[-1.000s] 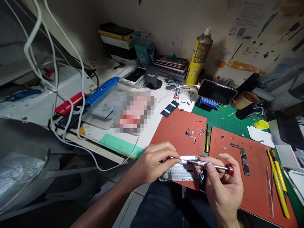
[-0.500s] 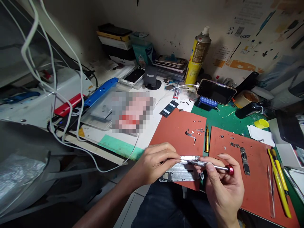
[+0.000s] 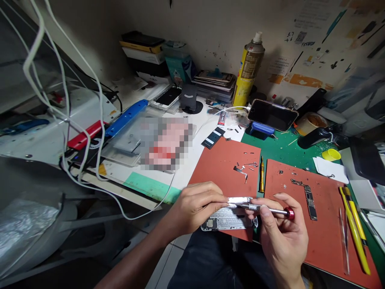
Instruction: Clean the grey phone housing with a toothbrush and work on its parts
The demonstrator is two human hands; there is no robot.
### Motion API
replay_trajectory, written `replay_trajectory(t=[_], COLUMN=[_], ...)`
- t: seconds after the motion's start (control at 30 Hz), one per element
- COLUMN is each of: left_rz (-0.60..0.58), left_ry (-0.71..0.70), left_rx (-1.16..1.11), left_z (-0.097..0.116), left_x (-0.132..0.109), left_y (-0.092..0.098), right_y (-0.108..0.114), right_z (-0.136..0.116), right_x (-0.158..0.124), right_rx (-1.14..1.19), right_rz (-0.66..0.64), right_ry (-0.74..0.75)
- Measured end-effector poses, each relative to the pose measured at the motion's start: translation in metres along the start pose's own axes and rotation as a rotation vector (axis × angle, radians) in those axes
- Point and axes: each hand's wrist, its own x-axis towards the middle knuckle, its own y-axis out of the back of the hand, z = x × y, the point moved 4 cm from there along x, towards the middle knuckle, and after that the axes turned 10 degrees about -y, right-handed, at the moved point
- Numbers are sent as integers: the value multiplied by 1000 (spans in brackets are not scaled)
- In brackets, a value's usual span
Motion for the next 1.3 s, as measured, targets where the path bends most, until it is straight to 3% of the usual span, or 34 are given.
replay_trajectory(t=[0.8, 0.97, 1.03, 1.13, 1.3], left_rz=[-32, -16, -76, -271, -445], left_ry=[72, 36, 2, -14, 61], left_rx=[0, 68, 186, 341, 411], left_z=[0, 7, 14, 22, 22], left_x=[0, 3, 0, -14, -36], left_y=[-1, 4, 6, 7, 9], right_y=[1, 2, 3, 2, 0], right_z=[1, -1, -3, -5, -7], right_x=[1, 5, 7, 7, 9], right_rx=[6, 24, 40, 67, 72], right_rz=[-8, 67, 101, 117, 113], right_ry=[-25, 3, 10, 18, 54])
